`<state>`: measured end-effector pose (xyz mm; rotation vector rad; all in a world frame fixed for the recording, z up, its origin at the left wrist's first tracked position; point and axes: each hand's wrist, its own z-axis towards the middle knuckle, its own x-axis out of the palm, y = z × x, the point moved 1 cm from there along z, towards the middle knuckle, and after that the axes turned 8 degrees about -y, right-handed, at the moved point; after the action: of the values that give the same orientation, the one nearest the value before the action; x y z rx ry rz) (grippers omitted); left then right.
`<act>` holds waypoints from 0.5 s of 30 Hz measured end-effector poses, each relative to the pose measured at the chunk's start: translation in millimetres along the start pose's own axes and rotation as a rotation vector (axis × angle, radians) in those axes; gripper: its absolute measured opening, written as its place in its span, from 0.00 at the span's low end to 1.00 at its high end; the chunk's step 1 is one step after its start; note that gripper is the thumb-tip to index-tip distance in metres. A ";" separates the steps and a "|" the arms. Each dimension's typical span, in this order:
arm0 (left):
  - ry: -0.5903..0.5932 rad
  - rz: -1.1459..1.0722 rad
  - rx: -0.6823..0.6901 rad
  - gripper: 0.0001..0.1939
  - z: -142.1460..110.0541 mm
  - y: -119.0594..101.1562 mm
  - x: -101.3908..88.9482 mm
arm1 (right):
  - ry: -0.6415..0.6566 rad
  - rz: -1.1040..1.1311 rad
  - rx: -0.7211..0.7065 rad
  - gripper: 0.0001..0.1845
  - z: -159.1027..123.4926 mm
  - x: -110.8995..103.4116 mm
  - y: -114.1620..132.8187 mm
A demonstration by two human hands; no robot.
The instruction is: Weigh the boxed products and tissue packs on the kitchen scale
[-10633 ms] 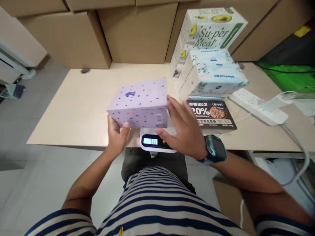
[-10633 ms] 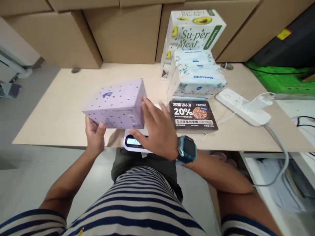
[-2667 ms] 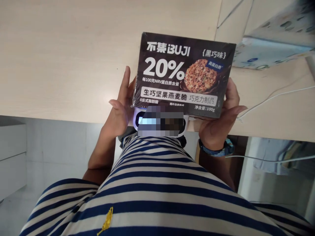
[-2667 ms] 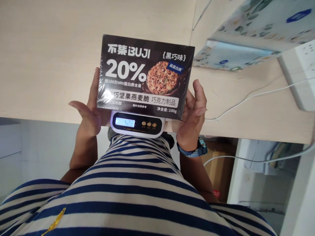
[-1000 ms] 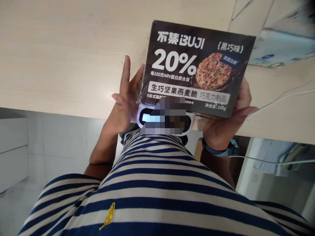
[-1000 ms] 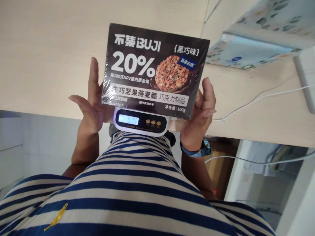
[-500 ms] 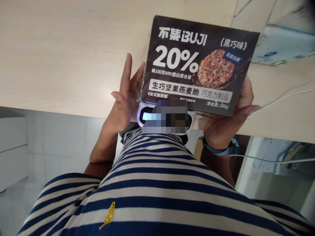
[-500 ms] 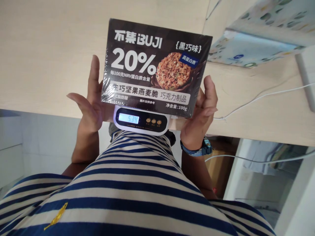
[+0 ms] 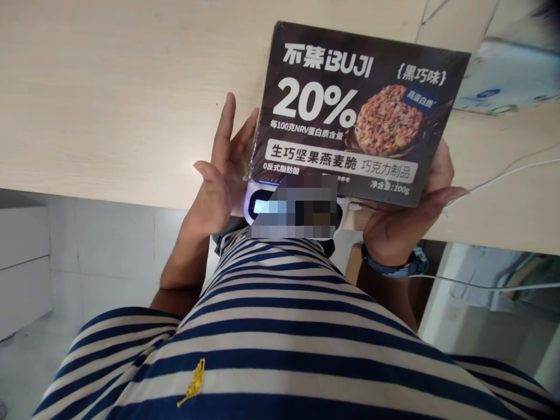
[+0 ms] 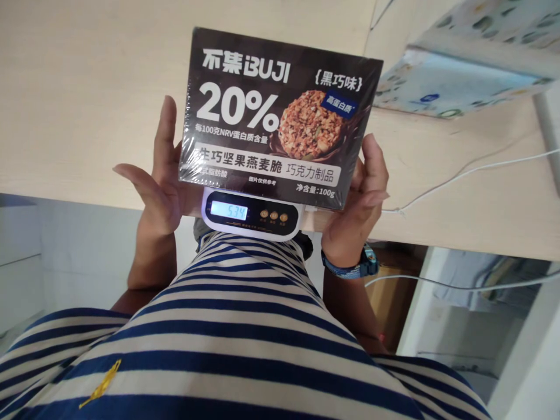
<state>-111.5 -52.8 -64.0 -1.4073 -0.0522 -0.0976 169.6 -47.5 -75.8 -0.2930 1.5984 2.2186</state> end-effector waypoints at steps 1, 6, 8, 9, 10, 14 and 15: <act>-0.010 0.016 -0.016 0.45 -0.1 1.3 -0.7 | -0.002 -0.030 0.040 0.48 -0.1 1.3 -0.4; -0.104 0.092 -0.020 0.49 -3.5 8.2 -8.2 | -0.123 -0.063 0.104 0.43 -7.9 4.1 4.4; -0.176 0.111 0.053 0.46 -8.8 -0.3 -8.7 | -0.157 -0.110 0.106 0.40 -13.5 0.4 12.3; -0.172 0.122 0.078 0.43 -11.9 -7.3 -8.0 | -0.129 -0.109 0.113 0.40 -15.2 -1.9 16.5; -0.134 0.144 0.092 0.42 -14.5 -15.4 -7.0 | -0.069 -0.071 0.112 0.40 -14.7 -3.9 20.3; 0.147 0.352 0.144 0.51 -2.8 -58.2 -14.5 | 0.284 0.092 -0.098 0.45 25.5 -4.1 43.7; 0.153 0.391 0.217 0.50 9.2 -74.9 -21.1 | 0.305 0.051 -0.222 0.46 46.0 -2.3 57.2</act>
<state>-139.7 -54.9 9.1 -1.1671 0.3302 0.1222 149.9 -20.2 -10.5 -0.6895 1.5158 2.4897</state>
